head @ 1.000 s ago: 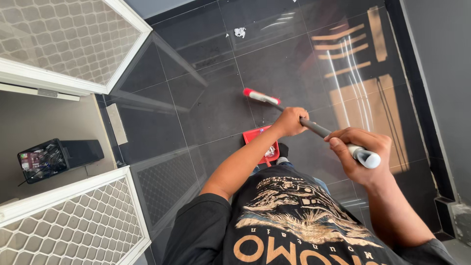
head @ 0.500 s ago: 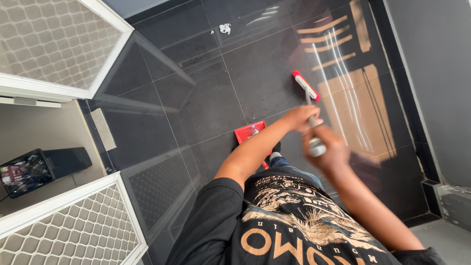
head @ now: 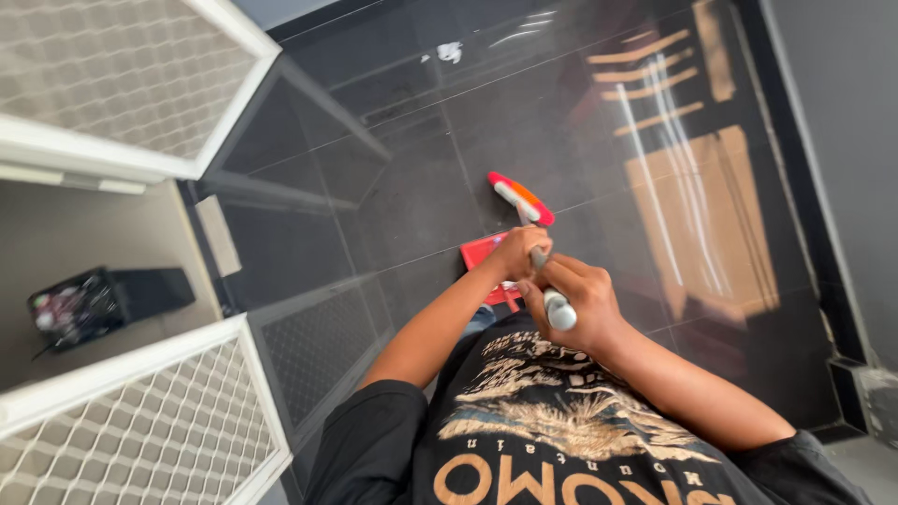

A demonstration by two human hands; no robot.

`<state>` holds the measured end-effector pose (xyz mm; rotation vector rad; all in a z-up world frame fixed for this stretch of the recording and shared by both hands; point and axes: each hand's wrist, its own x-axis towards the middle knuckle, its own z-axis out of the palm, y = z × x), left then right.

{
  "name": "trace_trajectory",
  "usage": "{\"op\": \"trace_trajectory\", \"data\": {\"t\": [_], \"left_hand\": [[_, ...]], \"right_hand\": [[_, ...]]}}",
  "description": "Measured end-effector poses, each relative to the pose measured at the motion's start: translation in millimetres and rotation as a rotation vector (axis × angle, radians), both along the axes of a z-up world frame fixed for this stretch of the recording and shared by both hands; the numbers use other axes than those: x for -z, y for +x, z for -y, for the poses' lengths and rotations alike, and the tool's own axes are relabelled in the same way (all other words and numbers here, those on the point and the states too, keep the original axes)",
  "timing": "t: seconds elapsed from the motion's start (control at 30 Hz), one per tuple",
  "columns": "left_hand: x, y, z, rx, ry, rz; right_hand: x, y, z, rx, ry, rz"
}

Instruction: The person sweeps debris from a balcony floor using a broom and collects it into a dustpan.

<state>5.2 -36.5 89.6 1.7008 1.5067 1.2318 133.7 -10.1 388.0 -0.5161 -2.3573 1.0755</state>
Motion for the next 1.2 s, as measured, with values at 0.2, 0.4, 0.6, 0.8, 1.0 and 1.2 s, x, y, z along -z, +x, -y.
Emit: {"op": "trace_trajectory", "data": {"t": [0.2, 0.4, 0.6, 0.8, 1.0, 1.2], "left_hand": [[-40.1, 14.5, -31.5, -0.130, 0.078, -0.041], [-76.1, -8.8, -62.7, -0.074, -0.056, -0.002], [-62.6, -12.7, -77.0, 0.003, -0.039, -0.030], [-62.6, 27.7, -89.6, -0.168, 0.030, 0.123], [-21.2, 49.1, -73.8, -0.199, -0.110, 0.372], [-55.2, 20.9, -36.1, -0.280, -0.059, 0.322]], "right_hand": [[-15.2, 22.9, -31.1, -0.025, -0.093, -0.003], [-33.5, 40.3, -73.7, -0.101, 0.016, 0.050], [-28.6, 37.5, -66.1, -0.049, 0.042, 0.063], [-26.2, 40.1, -53.5, 0.126, 0.129, 0.084], [13.6, 53.4, -41.2, -0.020, 0.169, 0.166], [194.8, 54.4, -71.8, 0.533, -1.210, 0.205]]}}
